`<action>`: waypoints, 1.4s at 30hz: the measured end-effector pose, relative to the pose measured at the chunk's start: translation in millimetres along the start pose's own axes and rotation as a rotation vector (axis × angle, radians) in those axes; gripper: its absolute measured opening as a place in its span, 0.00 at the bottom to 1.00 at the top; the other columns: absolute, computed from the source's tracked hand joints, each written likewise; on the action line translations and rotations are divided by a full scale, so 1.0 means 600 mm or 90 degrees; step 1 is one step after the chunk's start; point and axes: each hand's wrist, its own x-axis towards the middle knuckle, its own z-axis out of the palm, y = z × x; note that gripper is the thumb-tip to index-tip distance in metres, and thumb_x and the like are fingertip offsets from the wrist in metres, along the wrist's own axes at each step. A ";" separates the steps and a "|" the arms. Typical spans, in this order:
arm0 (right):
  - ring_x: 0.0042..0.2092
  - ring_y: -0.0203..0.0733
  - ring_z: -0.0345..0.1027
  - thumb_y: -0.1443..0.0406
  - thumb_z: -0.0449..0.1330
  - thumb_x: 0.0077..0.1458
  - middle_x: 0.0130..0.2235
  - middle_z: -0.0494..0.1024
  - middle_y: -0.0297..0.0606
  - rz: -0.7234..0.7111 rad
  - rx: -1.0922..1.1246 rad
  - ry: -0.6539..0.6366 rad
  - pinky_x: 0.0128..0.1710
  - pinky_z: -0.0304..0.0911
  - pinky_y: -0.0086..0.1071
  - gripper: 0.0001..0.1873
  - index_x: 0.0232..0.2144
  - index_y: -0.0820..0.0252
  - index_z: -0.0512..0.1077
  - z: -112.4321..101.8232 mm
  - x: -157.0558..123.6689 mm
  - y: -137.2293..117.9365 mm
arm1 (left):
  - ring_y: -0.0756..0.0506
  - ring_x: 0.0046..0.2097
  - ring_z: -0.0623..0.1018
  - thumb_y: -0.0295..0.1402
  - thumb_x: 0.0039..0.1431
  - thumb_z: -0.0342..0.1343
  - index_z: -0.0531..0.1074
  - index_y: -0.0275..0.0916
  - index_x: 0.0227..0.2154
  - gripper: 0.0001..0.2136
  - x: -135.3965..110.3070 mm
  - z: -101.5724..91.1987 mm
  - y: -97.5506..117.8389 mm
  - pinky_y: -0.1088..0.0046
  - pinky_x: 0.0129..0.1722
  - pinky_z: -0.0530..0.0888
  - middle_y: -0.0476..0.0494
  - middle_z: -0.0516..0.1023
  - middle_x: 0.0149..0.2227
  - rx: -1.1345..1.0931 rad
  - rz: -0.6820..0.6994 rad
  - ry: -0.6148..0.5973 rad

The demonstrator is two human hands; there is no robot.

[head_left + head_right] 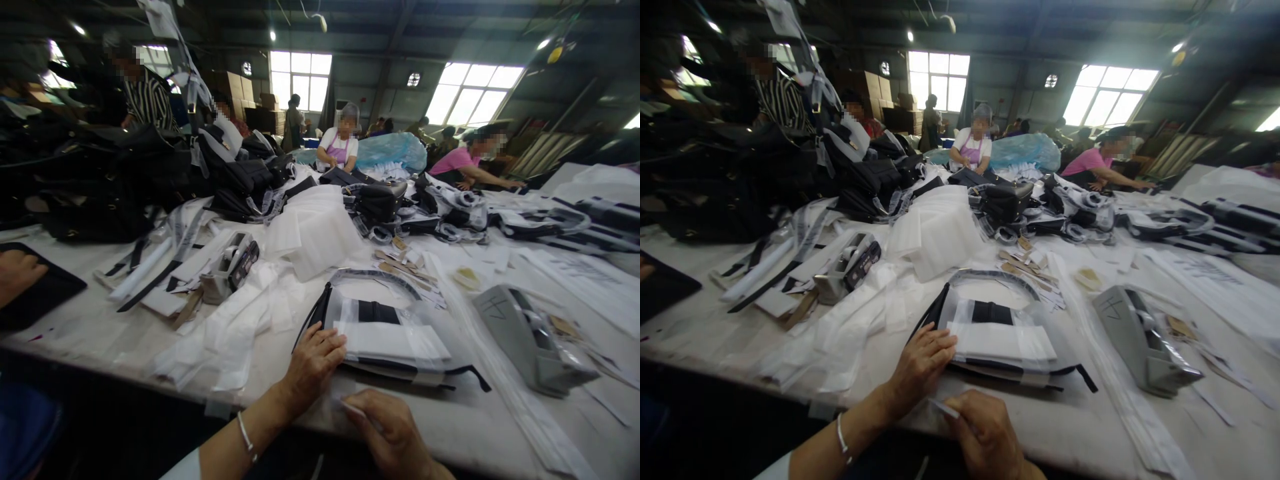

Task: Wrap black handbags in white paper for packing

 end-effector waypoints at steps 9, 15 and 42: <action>0.35 0.42 0.75 0.62 0.58 0.61 0.32 0.81 0.37 0.174 -0.073 0.039 0.37 0.67 0.31 0.09 0.33 0.56 0.78 -0.060 0.133 0.060 | 0.36 0.60 0.71 0.34 0.58 0.58 0.69 0.41 0.43 0.10 0.026 -0.054 0.033 0.42 0.64 0.60 0.43 0.80 0.46 -0.096 -0.145 -0.123; 0.30 0.39 0.69 0.65 0.59 0.52 0.26 0.76 0.33 0.346 -0.061 -0.082 0.33 0.61 0.30 0.07 0.24 0.58 0.74 -0.056 0.164 0.104 | 0.41 0.47 0.79 0.25 0.62 0.50 0.66 0.41 0.31 0.05 0.038 0.002 0.037 0.45 0.59 0.67 0.47 0.77 0.33 -0.045 -0.248 0.017; 0.30 0.40 0.70 0.63 0.62 0.52 0.32 0.78 0.34 0.305 -0.124 0.098 0.35 0.66 0.33 0.19 0.47 0.59 0.74 -0.093 0.163 0.101 | 0.41 0.49 0.78 0.23 0.66 0.43 0.72 0.35 0.52 0.17 0.023 0.028 0.081 0.60 0.52 0.73 0.39 0.80 0.48 0.196 -0.042 0.004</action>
